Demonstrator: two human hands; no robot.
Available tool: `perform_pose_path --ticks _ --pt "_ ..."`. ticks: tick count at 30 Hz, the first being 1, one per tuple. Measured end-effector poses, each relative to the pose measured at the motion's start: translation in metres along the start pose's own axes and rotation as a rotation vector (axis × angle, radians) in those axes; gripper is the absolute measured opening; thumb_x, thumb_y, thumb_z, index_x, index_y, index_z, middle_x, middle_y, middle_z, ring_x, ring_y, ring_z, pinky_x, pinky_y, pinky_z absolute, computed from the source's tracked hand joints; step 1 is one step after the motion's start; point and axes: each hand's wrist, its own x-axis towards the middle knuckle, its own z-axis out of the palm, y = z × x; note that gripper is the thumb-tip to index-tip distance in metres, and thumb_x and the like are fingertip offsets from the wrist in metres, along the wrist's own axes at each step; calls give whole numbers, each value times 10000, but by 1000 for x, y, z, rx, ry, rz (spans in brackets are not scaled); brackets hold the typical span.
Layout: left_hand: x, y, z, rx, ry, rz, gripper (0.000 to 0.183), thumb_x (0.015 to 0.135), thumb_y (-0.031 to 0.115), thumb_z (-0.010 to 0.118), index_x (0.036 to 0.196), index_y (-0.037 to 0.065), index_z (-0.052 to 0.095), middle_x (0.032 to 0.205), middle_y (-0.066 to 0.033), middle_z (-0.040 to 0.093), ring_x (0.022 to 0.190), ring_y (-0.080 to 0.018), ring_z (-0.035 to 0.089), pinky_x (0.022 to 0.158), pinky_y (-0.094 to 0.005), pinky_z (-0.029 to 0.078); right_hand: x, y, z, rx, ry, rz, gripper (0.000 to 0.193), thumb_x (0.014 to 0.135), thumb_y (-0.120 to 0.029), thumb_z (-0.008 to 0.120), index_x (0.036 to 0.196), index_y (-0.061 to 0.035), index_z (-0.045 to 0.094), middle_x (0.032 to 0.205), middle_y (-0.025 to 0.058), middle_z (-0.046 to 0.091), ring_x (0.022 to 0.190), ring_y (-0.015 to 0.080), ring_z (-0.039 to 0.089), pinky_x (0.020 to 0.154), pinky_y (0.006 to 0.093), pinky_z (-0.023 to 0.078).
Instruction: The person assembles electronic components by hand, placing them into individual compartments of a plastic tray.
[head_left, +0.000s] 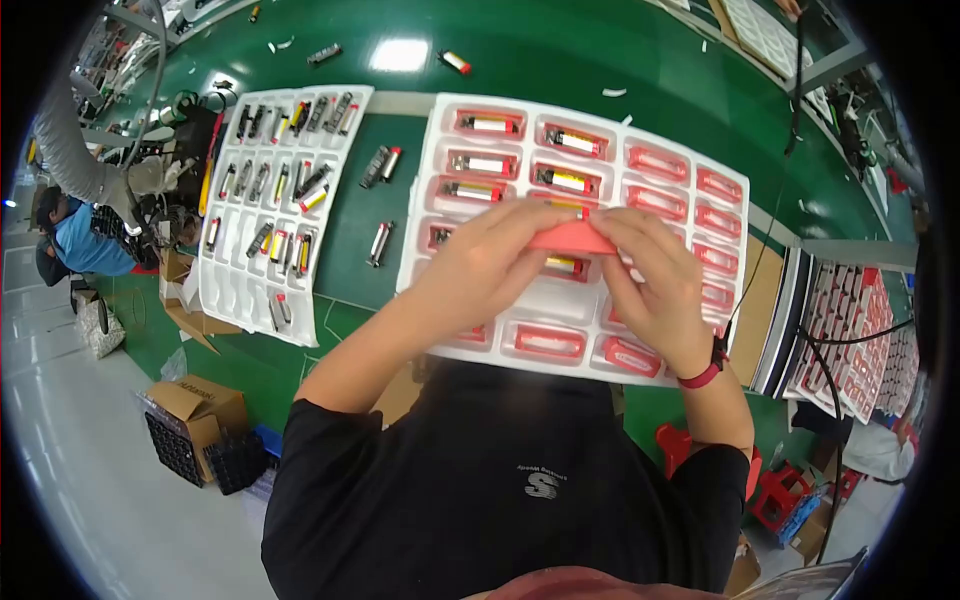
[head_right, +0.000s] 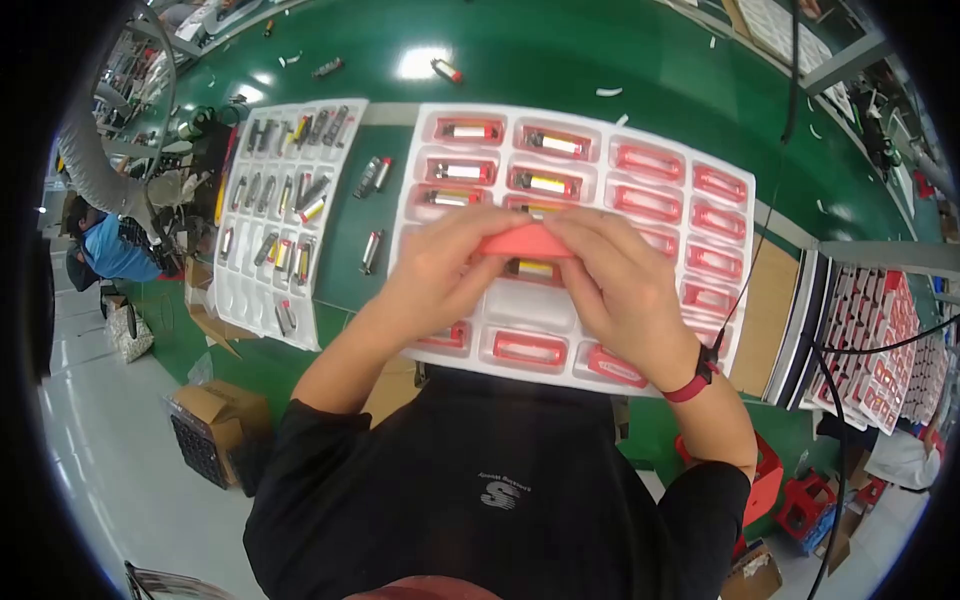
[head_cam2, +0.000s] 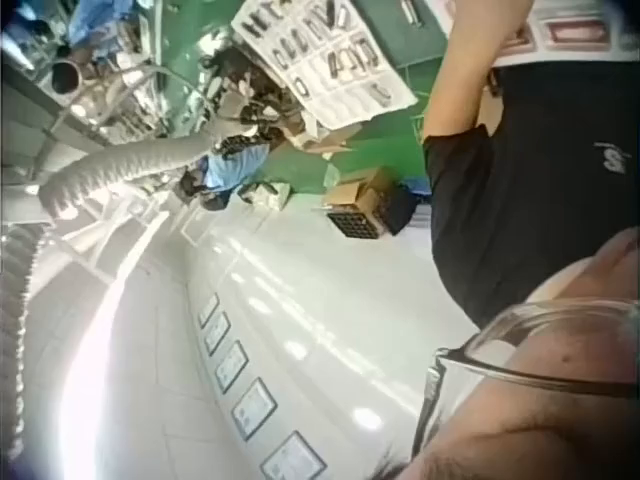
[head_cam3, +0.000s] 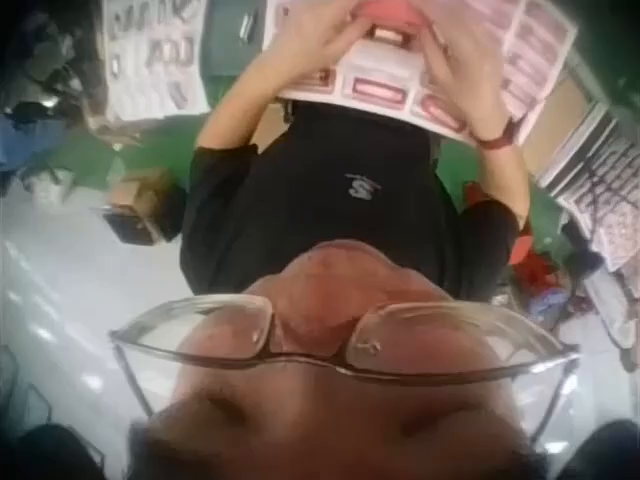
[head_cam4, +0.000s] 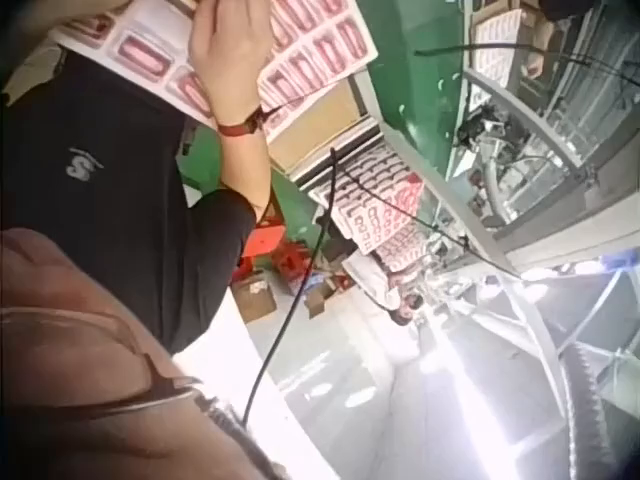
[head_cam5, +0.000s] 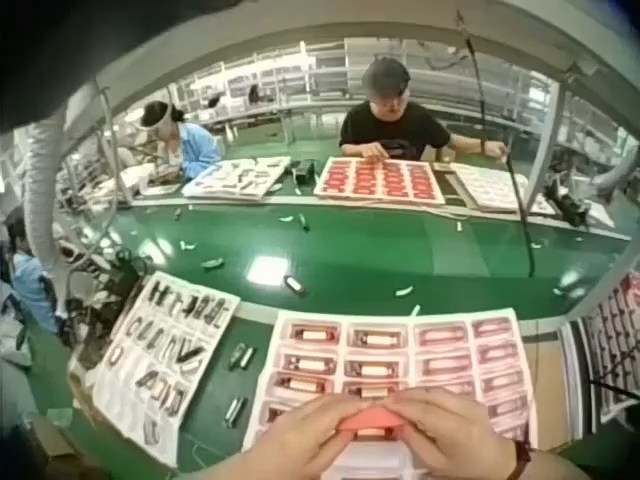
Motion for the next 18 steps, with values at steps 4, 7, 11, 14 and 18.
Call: perform_pose_path --ticks 4,7,11,14,18 --pt "-3 -8 -2 8 29 17 373 868 -25 663 1239 12 663 1192 -187 700 1085 -365 686 934 -417 559 -1 -4 19 -56 48 -22 343 837 76 698 1173 6 689 1136 162 696 1002 326 710 831 375 602" --pt "-6 -3 -3 -63 -11 -52 378 865 -32 658 1240 16 668 1177 -176 711 1085 -349 695 940 -402 560 -10 -3 11 -20 16 -9 345 806 94 713 1142 26 682 1139 175 704 1012 317 717 837 381 595" --pt "-10 -3 0 -92 12 -4 394 873 -43 650 1261 25 668 1208 -159 715 1123 -317 700 957 -380 558 -17 -12 13 -83 117 -111 370 763 98 749 1119 17 689 1080 164 716 973 316 719 817 361 589" --pt "-11 -6 5 14 75 100 487 875 -56 658 1355 9 605 1239 -158 715 1150 -289 696 962 -360 558 -15 -18 10 -142 143 -248 369 727 80 765 1089 24 721 1061 182 677 918 336 716 746 374 607" --pt "-29 -12 6 -423 212 106 643 852 -74 710 1455 -21 494 1307 -185 698 1117 -252 714 948 -350 574 -23 -27 0 -186 116 -394 356 750 25 789 1101 13 731 1130 198 666 946 345 722 762 382 624"
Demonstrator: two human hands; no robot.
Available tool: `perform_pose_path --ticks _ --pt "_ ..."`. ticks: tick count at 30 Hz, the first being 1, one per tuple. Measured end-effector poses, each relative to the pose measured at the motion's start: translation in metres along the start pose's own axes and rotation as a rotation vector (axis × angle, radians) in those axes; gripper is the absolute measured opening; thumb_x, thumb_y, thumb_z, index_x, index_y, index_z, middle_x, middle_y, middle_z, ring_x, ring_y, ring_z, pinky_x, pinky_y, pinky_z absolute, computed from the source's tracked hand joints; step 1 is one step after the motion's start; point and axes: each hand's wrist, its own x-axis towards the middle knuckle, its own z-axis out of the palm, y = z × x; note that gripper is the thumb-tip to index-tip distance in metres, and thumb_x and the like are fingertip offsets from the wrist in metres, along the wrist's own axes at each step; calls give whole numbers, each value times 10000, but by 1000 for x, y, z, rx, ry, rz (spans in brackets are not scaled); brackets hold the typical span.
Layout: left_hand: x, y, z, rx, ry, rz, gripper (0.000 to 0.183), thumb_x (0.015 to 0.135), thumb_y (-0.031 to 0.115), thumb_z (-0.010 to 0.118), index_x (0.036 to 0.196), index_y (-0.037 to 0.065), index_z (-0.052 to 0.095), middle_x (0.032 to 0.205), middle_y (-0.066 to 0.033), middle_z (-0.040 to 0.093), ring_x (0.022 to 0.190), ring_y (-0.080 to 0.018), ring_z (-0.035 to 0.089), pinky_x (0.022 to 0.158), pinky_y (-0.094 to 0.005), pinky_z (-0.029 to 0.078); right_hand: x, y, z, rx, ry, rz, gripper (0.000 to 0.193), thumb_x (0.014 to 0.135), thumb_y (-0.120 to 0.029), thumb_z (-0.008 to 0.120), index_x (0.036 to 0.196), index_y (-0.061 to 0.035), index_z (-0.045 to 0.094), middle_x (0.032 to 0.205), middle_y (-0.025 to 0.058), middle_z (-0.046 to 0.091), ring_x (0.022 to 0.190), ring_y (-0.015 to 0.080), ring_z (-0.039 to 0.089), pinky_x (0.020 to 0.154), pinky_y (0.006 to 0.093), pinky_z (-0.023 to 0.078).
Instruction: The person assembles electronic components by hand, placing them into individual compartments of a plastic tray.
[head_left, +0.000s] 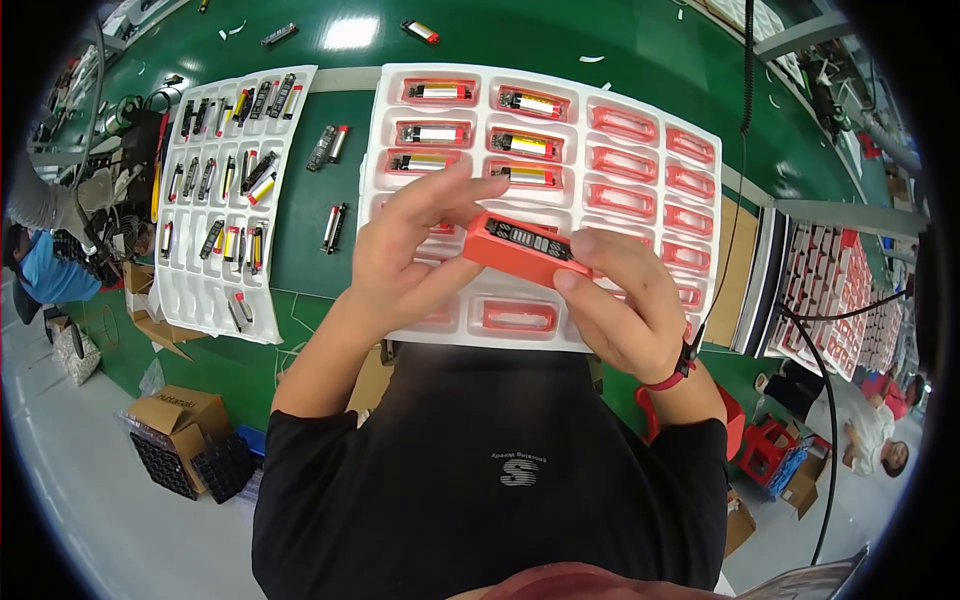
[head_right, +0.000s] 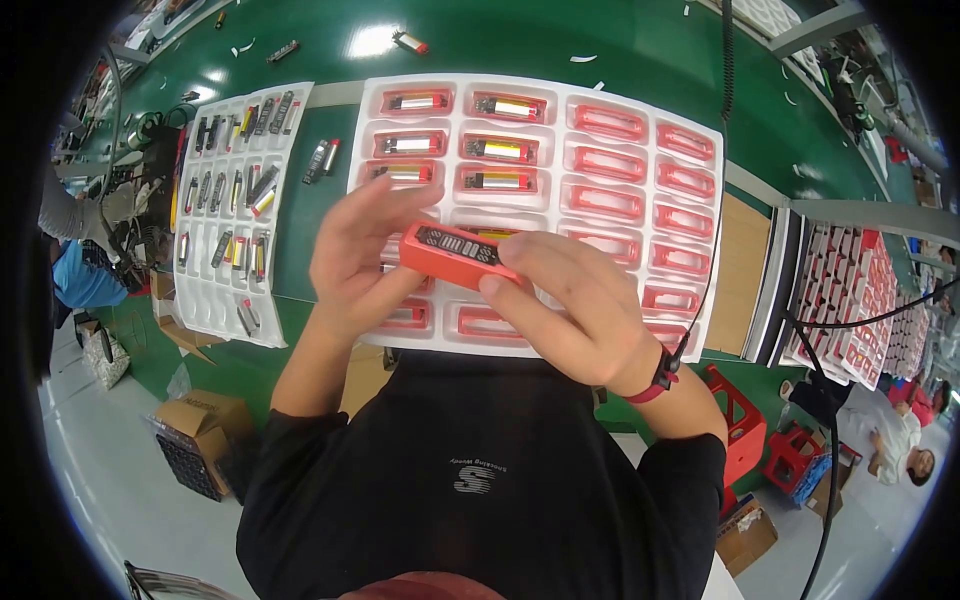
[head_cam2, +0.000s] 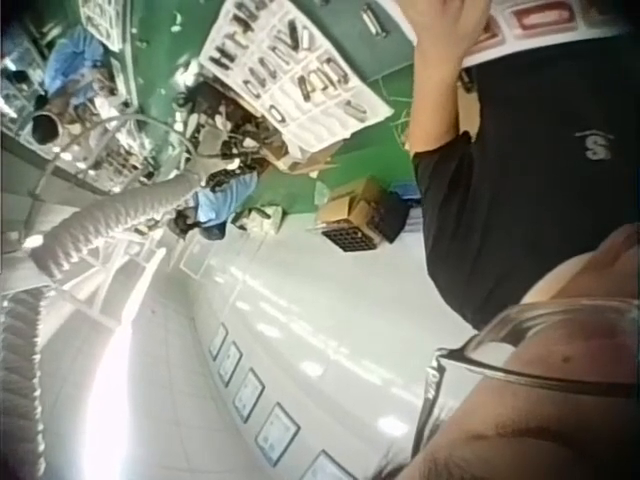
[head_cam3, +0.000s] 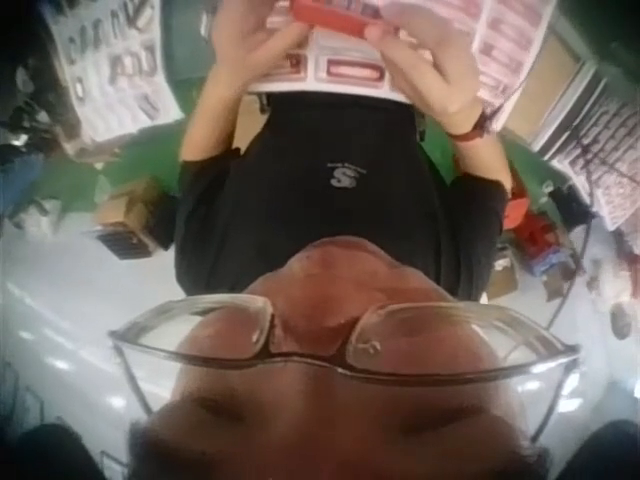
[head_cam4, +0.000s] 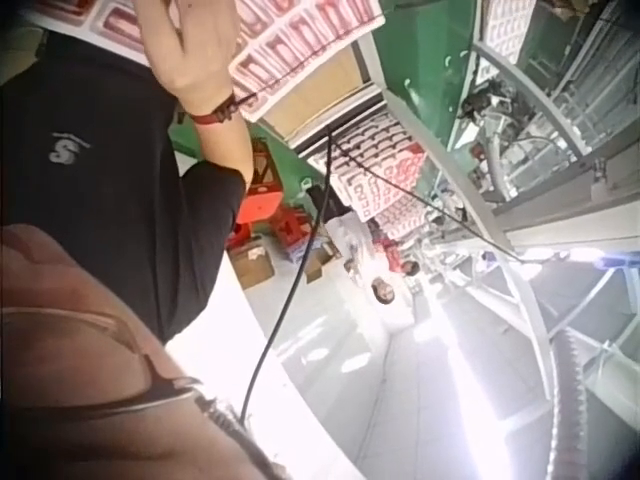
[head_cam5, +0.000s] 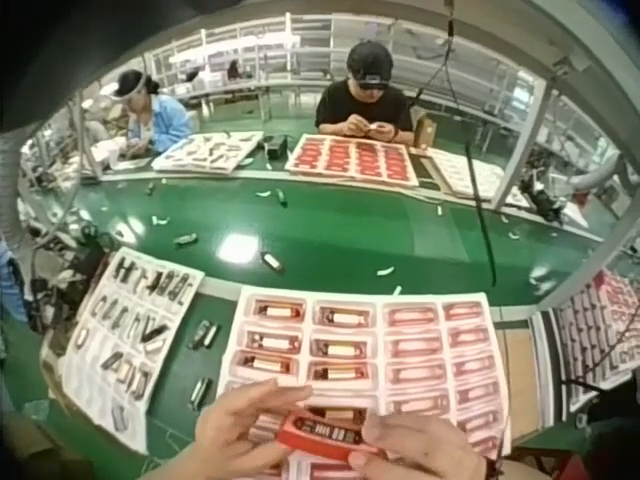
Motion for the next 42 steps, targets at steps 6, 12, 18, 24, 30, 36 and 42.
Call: perform_pose_path --ticks 6,12,18,24,30,36,42 --pt "-5 1 -10 135 -17 128 620 807 -38 801 1383 -29 571 1219 -182 740 987 -258 750 840 -333 604 -25 -17 25 4 154 72 357 769 65 796 1113 11 719 1161 209 666 990 360 728 798 392 635" --pt "-5 5 -21 308 -44 193 416 765 4 832 1163 -26 714 1070 -163 770 883 -293 755 767 -348 599 -22 -38 43 9 221 264 434 763 123 794 1162 16 660 1227 222 662 1031 371 732 818 409 641" --pt "-8 -1 -24 300 34 74 396 748 -8 826 1125 -24 709 1068 -164 768 913 -325 747 825 -374 586 -16 -25 47 30 113 210 514 766 151 785 1218 -24 613 1260 187 626 1076 375 722 882 406 632" --pt "-7 -8 -22 245 -82 42 393 704 2 843 1074 -10 708 1104 -154 744 909 -305 723 785 -365 571 -23 -22 31 46 96 332 353 768 88 809 1088 -6 692 1160 171 700 975 309 745 771 356 624" --pt "7 3 -8 408 -226 -24 407 692 38 841 1072 24 696 1198 -122 719 872 -289 681 793 -395 546 -35 -32 28 117 148 669 247 758 14 806 979 10 695 1028 178 730 891 269 714 736 334 565" --pt "-18 16 1 464 -333 149 301 724 96 813 1007 91 709 1095 -35 659 946 -228 640 770 -367 483 -30 -15 9 88 -193 643 174 771 -67 826 910 -30 727 954 97 710 844 276 656 757 374 507" --pt "-31 11 34 684 -502 91 112 823 171 709 902 92 695 1005 -31 631 950 -201 600 780 -355 468 -26 -1 14 -96 -446 470 124 826 -103 762 942 -72 734 834 68 601 859 294 605 756 411 466"
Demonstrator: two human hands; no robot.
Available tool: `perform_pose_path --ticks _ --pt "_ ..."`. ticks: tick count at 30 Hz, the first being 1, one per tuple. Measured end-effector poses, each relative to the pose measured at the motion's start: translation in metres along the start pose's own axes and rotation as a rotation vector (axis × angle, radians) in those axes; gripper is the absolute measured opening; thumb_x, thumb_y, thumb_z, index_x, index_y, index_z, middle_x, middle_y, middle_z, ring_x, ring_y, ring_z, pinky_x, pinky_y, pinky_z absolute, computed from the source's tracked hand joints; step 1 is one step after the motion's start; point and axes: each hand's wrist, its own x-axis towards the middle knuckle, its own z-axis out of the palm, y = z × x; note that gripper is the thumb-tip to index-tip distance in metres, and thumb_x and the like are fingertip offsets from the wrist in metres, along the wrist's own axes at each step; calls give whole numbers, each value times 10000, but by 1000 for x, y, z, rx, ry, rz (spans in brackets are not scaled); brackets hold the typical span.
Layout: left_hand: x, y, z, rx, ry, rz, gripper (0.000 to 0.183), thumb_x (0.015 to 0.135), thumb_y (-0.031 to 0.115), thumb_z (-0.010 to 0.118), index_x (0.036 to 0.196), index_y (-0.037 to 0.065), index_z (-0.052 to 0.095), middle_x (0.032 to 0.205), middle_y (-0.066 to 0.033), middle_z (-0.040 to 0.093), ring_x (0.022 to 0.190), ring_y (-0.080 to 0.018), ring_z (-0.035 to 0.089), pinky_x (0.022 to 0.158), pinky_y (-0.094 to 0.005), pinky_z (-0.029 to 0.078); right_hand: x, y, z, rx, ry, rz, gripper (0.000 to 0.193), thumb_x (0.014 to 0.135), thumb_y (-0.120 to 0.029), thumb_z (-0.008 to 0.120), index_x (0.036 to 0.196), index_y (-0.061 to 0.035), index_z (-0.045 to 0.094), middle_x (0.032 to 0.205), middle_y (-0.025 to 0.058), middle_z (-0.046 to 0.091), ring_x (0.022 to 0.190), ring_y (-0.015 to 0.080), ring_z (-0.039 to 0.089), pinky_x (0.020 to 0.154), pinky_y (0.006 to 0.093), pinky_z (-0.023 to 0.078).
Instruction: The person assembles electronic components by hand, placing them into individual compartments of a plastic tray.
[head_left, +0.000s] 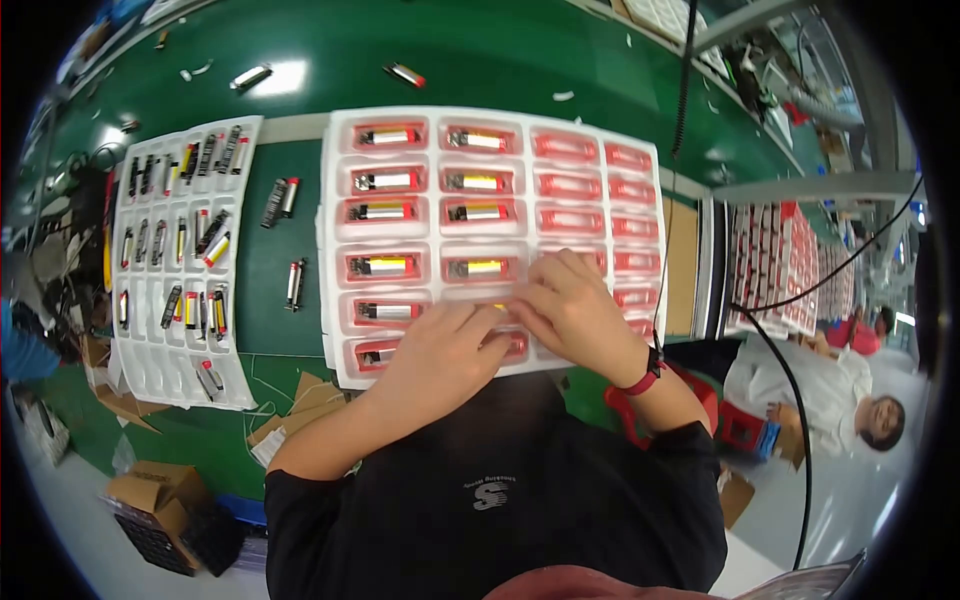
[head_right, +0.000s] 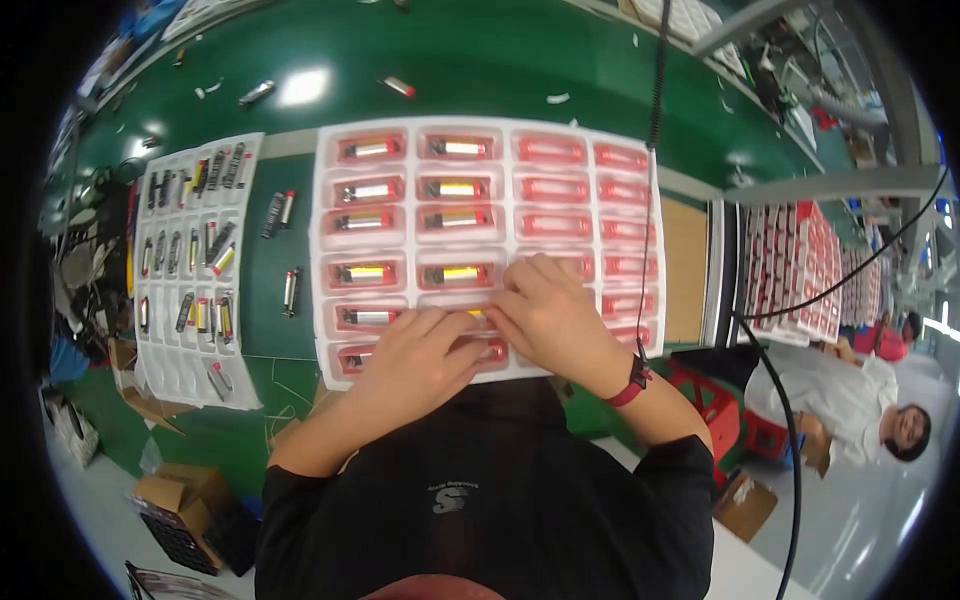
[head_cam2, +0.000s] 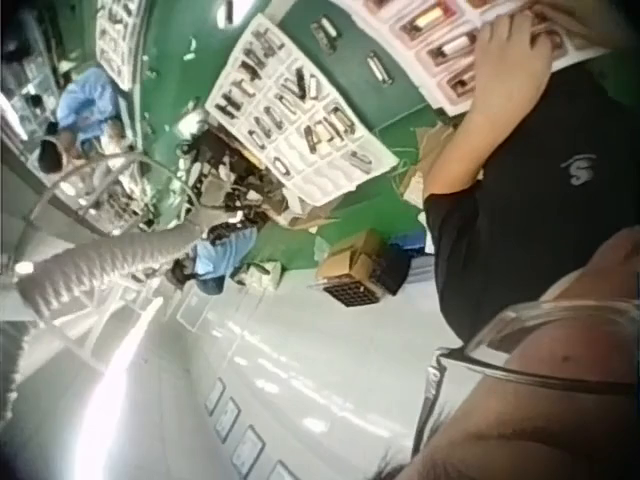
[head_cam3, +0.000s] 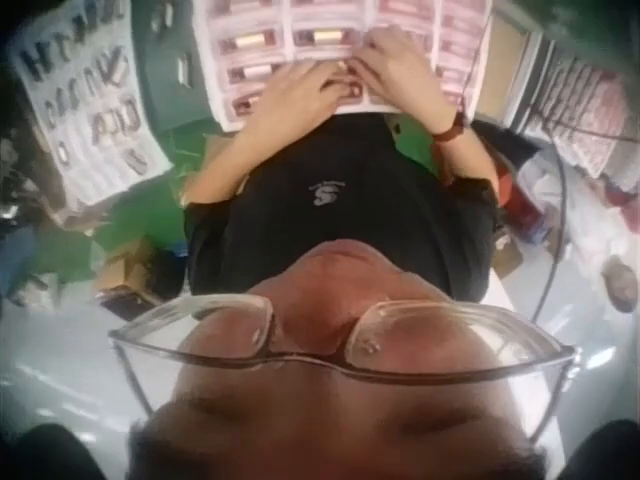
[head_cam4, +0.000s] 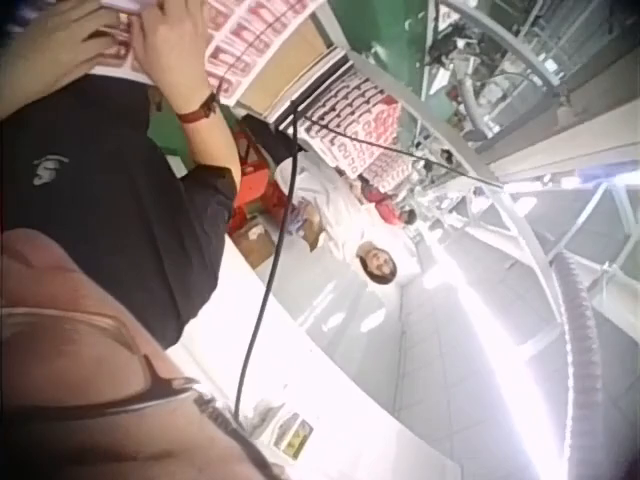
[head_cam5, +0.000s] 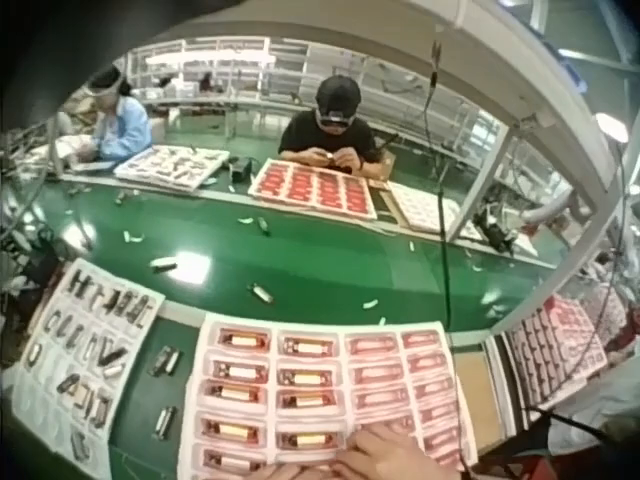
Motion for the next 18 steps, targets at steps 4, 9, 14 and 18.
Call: perform_pose_path --ticks 4,9,14,18 --pt "-3 9 -9 3 -155 -38 220 837 226 762 993 83 706 1093 -38 630 1023 -221 592 855 -369 465 54 22 -32 169 -17 -112 83 842 -133 718 873 -56 723 856 135 672 797 352 673 711 465 531" --pt "6 5 -5 19 -192 -9 230 859 222 753 1029 75 702 1060 -46 616 1035 -216 595 855 -355 469 226 111 -2 92 -97 75 294 876 -290 707 963 -13 748 972 203 739 893 399 705 794 473 556" --pt "12 9 -25 -66 -191 -30 265 893 174 728 1120 49 673 1147 -82 636 1068 -250 632 882 -376 509 302 146 69 -127 -180 147 412 877 -370 749 1084 -14 744 1190 235 678 1087 411 679 932 486 564" --pt "-7 -12 -41 -629 -1 -266 381 993 123 620 1354 27 548 1223 -140 663 1066 -260 689 859 -376 560 297 161 68 -79 -174 146 240 880 -138 664 1072 -13 737 1117 227 702 1045 407 690 909 482 568"
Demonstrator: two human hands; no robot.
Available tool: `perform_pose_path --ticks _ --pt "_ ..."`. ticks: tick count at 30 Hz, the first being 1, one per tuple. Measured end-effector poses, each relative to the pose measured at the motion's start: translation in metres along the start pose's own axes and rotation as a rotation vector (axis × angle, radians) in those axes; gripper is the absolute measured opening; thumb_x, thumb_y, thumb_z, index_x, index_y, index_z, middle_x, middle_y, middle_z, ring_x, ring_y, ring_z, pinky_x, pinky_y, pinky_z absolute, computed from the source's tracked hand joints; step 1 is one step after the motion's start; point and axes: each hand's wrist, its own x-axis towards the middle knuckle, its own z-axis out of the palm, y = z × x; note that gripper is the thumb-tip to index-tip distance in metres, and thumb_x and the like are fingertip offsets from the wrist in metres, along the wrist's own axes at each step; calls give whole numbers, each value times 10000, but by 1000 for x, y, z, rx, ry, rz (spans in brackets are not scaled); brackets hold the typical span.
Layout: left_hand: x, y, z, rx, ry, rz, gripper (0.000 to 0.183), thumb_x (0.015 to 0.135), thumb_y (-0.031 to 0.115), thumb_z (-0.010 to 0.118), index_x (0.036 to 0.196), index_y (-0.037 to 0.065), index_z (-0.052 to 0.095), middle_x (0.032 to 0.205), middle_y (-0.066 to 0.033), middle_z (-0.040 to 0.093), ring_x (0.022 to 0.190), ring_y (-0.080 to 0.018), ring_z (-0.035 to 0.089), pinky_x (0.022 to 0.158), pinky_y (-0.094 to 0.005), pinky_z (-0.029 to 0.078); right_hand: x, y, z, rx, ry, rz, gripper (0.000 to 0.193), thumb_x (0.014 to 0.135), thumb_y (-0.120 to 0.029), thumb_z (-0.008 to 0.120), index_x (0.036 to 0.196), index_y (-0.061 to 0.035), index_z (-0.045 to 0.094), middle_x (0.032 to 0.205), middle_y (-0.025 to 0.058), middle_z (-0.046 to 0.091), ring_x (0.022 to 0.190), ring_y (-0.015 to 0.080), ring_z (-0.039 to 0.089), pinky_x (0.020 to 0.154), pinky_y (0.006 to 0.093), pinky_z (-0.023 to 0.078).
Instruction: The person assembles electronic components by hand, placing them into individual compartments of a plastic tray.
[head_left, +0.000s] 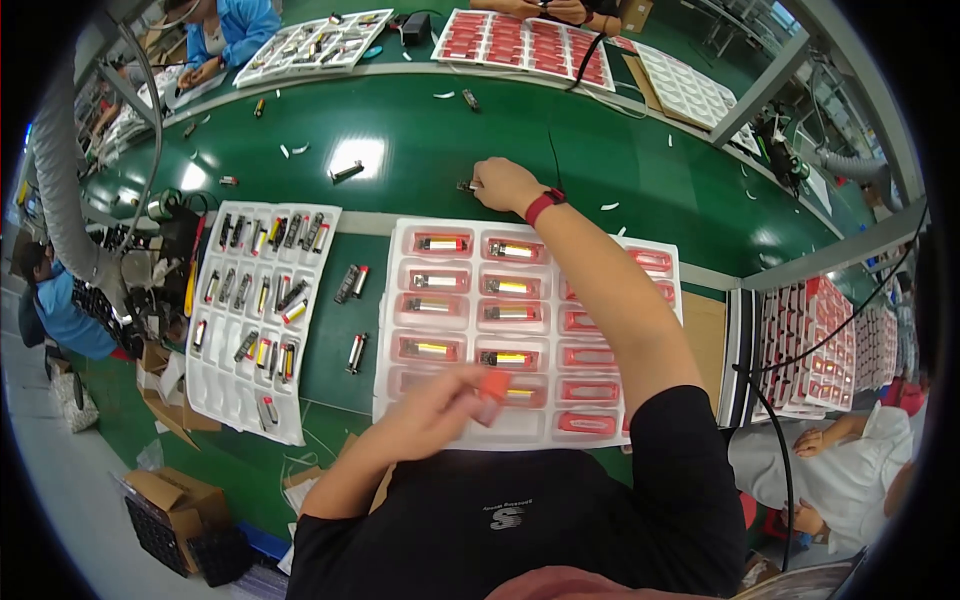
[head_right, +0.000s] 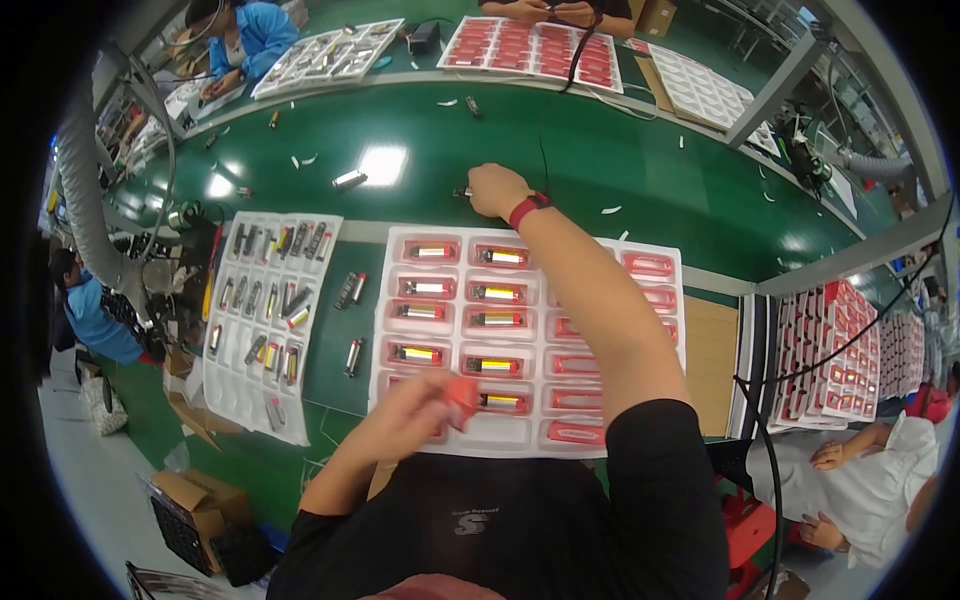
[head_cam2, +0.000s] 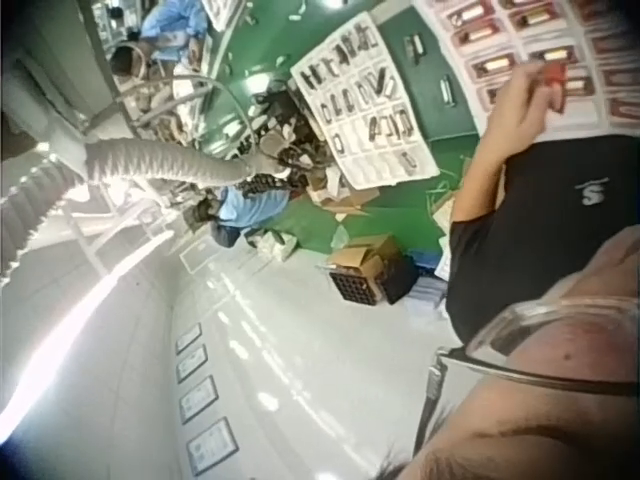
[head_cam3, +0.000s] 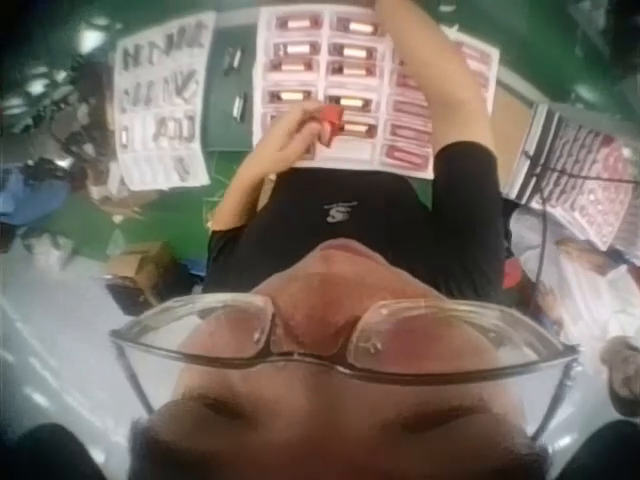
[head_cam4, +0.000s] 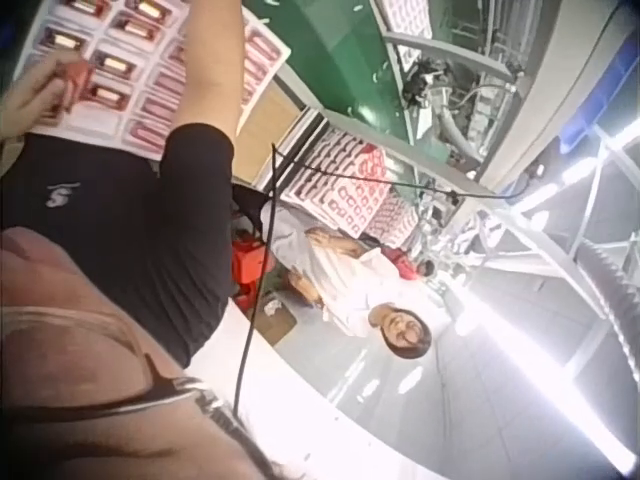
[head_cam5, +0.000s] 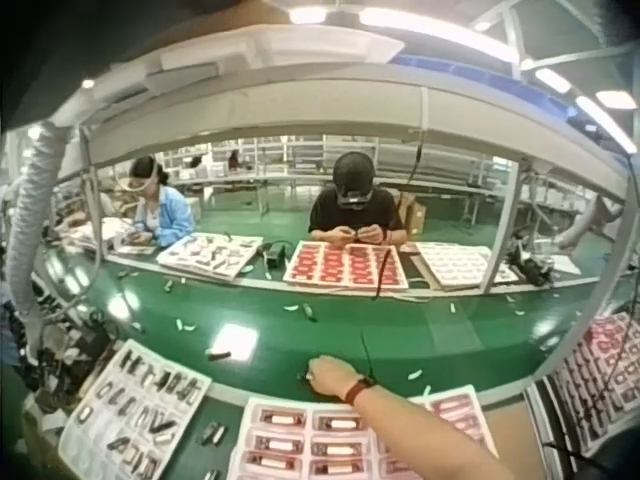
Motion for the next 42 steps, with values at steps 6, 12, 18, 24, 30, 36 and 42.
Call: perform_pose_path --ticks 6,12,18,24,30,36,42 --pt "27 1 -63 -932 355 -111 628 976 225 670 1503 46 380 1151 -174 670 865 -235 726 590 -262 537 -119 -61 -82 214 337 -425 208 906 -98 676 1083 8 706 1021 174 694 904 355 686 823 430 558" --pt "88 0 -83 -277 309 -2 290 898 -48 620 1168 51 588 1115 -75 663 829 -131 709 624 -255 569 -217 -92 -115 250 379 -398 251 895 -71 693 1128 22 704 1012 160 686 882 330 685 770 402 562" --pt "123 7 -71 291 129 380 317 831 63 792 1125 46 675 1128 -108 650 944 -247 703 852 -327 576 -243 -88 -106 247 401 -318 255 884 -31 684 1130 31 706 1031 161 689 888 332 688 765 401 565" --pt "124 -3 -63 319 95 291 261 863 75 761 1108 44 677 1151 -93 673 1055 -257 687 886 -368 559 -248 -87 -99 249 394 -326 274 882 -25 687 1152 17 703 1073 155 691 948 329 691 791 393 573" --pt "130 -15 -63 187 34 358 210 901 54 711 1105 31 671 1160 -126 670 1083 -277 680 918 -369 543 -249 -81 -91 283 404 -328 280 877 -22 718 1155 7 704 1093 148 692 977 311 693 800 375 576" --pt "133 -27 -50 -493 -71 88 362 939 -46 645 1288 18 571 1278 -97 646 1163 -211 657 1013 -354 537 -259 -87 -100 350 443 -234 260 891 26 685 1149 13 713 1098 128 685 965 291 692 787 362 574" --pt "139 -29 -54 -743 -174 -137 461 963 -81 597 1400 6 482 1327 -99 624 1189 -170 663 1021 -310 542 -262 -95 -94 159 543 -207 304 841 38 691 1141 -11 699 1069 132 661 928 319 677 768 393 570"
